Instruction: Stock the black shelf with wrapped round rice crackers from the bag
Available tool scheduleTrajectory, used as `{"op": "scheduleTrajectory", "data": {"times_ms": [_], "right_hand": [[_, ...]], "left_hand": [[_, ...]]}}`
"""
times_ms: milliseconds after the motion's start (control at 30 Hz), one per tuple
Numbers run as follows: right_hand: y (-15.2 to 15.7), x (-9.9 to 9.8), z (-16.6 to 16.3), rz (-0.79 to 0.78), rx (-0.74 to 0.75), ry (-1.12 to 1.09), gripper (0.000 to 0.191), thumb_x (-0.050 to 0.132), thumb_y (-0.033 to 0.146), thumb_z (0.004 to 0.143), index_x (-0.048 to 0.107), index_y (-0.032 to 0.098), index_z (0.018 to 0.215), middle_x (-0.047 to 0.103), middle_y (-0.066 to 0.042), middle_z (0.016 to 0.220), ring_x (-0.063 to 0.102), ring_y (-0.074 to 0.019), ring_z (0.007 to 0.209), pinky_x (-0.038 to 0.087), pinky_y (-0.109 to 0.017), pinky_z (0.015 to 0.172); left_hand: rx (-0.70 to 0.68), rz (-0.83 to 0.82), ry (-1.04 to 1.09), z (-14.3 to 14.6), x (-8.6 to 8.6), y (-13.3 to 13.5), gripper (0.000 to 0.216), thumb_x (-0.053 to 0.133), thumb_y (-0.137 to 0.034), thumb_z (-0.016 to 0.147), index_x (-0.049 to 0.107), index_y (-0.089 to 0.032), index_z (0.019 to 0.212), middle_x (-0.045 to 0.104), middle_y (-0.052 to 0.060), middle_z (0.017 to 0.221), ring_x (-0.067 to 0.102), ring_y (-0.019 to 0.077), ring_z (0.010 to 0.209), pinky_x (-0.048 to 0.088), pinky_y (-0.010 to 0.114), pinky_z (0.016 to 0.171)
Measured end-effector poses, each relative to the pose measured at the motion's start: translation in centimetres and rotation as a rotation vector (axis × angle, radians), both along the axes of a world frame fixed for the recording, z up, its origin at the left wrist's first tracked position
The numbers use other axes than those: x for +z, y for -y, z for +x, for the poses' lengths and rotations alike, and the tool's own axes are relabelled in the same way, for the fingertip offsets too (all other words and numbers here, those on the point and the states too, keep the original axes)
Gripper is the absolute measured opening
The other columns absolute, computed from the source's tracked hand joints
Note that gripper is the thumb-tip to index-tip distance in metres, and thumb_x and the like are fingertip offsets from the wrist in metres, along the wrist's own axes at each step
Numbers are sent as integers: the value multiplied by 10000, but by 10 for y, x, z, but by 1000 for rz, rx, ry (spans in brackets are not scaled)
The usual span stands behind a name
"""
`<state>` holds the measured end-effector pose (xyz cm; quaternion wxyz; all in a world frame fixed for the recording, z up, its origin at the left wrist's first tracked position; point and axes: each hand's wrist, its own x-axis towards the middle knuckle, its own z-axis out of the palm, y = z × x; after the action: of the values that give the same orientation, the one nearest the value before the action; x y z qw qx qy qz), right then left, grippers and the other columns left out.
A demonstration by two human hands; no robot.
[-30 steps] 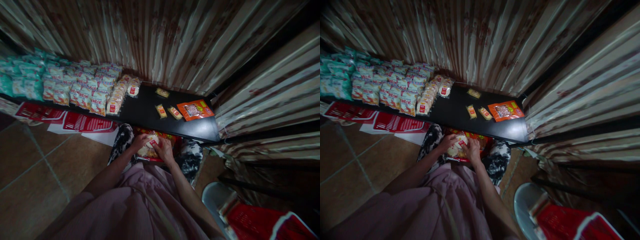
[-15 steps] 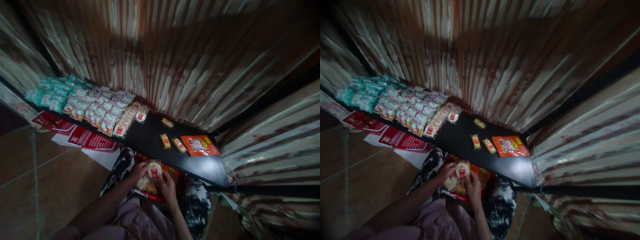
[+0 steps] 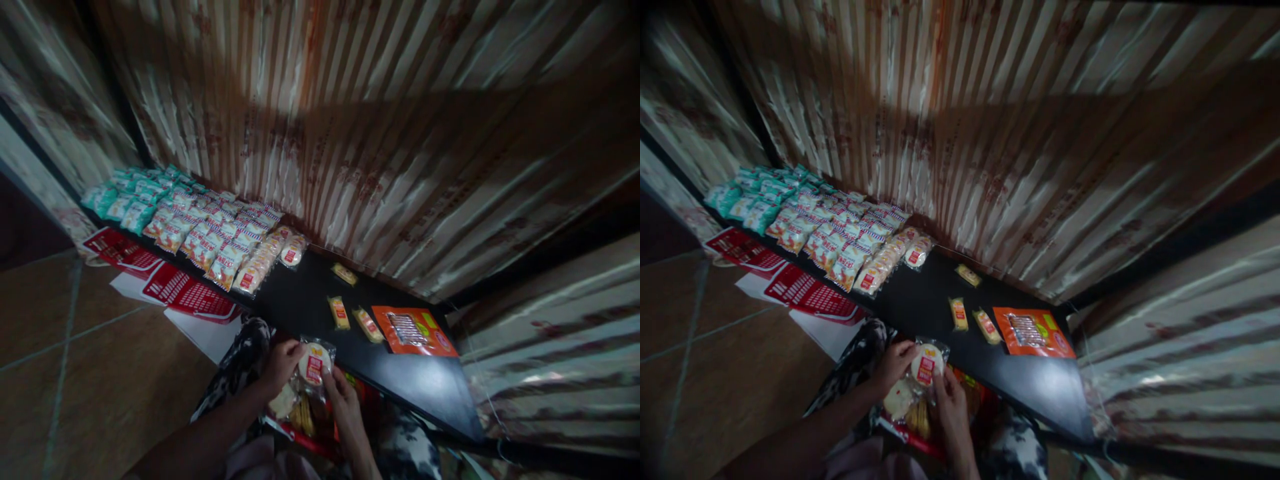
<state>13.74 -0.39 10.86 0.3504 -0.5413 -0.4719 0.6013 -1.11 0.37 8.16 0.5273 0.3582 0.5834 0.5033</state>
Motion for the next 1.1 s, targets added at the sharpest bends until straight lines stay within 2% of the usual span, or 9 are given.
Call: {"op": "scheduleTrajectory", "data": {"times_ms": [233,400,600,733,867,1100], "right_hand": [[-19,14,-13,90,77,196,450,620,588,640,696,181,818,633,-16,646,554,-187,620,432,-255,572],[-30,22,-24,142,93,224,412,595,588,655,675,189,718,580,15,566,497,-146,531,368,-231,498],[-54,18,-45,187,123,251,459,541,585,680,672,165,809,574,9,561,492,-141,512,372,-233,494],[-69,12,-54,265,147,360,468,504,564,709,649,140,842,561,11,538,498,-136,509,379,-227,505],[-80,7,-63,324,153,440,408,455,526,749,614,158,824,560,11,542,507,-137,492,386,-230,501],[-98,-2,-82,405,76,462,303,454,485,745,521,194,689,546,9,532,525,-142,470,396,-232,481]], "left_hand": [[31,24,-57,-19,10,-17,333,484,-428,767,632,-130,778,627,24,678,557,151,657,421,224,572],[22,131,-236,-34,26,-30,276,482,-368,787,659,-156,804,676,44,780,601,169,744,444,236,663],[106,108,-469,-45,35,-49,260,462,-339,822,663,-182,876,689,53,883,620,170,833,454,246,749],[109,21,-579,-53,37,-60,251,485,-288,817,627,-189,999,682,45,948,623,150,881,449,236,800],[155,-66,-624,-60,37,-69,332,485,-212,806,555,-156,1127,678,68,962,623,163,914,441,269,851],[342,104,-718,-54,17,-76,293,450,-111,770,576,-140,1033,632,94,1011,591,179,957,456,302,863]]}}
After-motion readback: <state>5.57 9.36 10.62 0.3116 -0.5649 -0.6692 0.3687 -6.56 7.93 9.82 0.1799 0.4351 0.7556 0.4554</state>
